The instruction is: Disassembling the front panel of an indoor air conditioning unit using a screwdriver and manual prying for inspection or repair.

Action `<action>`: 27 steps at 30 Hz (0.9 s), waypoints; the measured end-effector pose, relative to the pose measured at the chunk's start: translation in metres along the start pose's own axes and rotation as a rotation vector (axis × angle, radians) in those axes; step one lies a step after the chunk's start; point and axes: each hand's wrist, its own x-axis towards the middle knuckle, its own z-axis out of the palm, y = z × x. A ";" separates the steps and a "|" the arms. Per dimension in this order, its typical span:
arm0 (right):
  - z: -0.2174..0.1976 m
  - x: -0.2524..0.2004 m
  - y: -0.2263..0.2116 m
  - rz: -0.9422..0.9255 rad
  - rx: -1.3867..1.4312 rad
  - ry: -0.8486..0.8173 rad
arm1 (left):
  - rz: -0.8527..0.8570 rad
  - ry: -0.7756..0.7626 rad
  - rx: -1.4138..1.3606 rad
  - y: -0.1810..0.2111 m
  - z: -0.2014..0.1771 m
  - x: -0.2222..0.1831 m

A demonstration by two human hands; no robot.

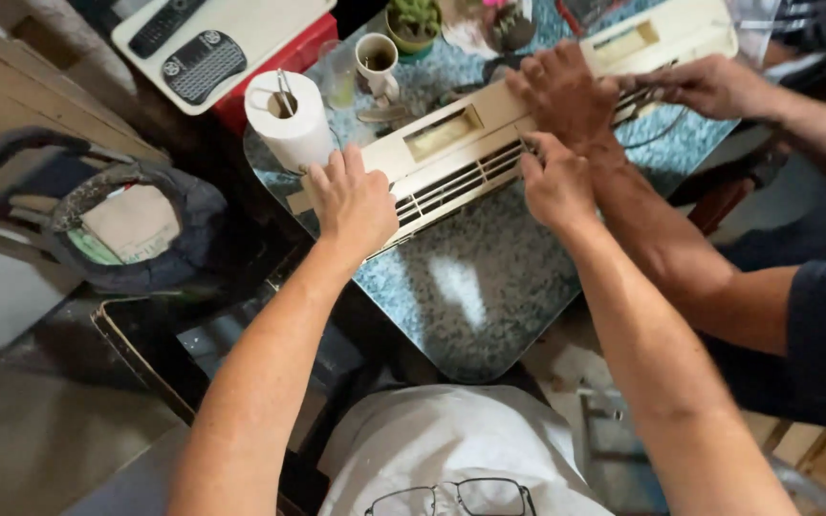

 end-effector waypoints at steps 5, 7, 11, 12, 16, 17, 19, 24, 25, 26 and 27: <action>-0.010 -0.003 -0.017 0.084 0.077 -0.010 | 0.005 -0.099 -0.024 -0.002 -0.012 0.002; -0.009 -0.001 -0.007 0.130 -0.034 -0.047 | 0.040 -0.005 -0.064 0.001 -0.018 -0.002; -0.024 0.008 -0.022 0.041 -0.109 -0.085 | 0.030 -0.006 -0.029 0.006 -0.031 -0.001; -0.032 0.005 -0.034 0.085 -0.068 -0.123 | 0.021 -0.046 0.050 0.006 -0.034 -0.003; -0.028 0.019 -0.015 -0.127 -0.135 -0.140 | 0.063 0.023 0.148 0.009 -0.047 -0.001; -0.032 0.016 -0.022 -0.115 -0.135 -0.155 | 0.063 0.005 0.142 0.009 -0.046 -0.002; -0.041 0.018 -0.041 -0.151 -0.091 -0.223 | 0.052 -0.042 0.145 0.004 -0.047 0.002; -0.051 0.035 -0.070 -0.076 -0.172 -0.367 | 0.073 0.072 0.122 0.006 -0.047 0.002; -0.057 0.035 -0.084 -0.028 -0.209 -0.432 | 0.064 0.060 0.115 0.007 -0.047 -0.001; -0.060 0.042 -0.090 -0.035 -0.211 -0.430 | 0.060 0.065 0.117 0.006 -0.047 0.001; -0.063 0.047 -0.094 -0.073 -0.284 -0.467 | 0.054 0.038 0.110 0.005 -0.046 0.001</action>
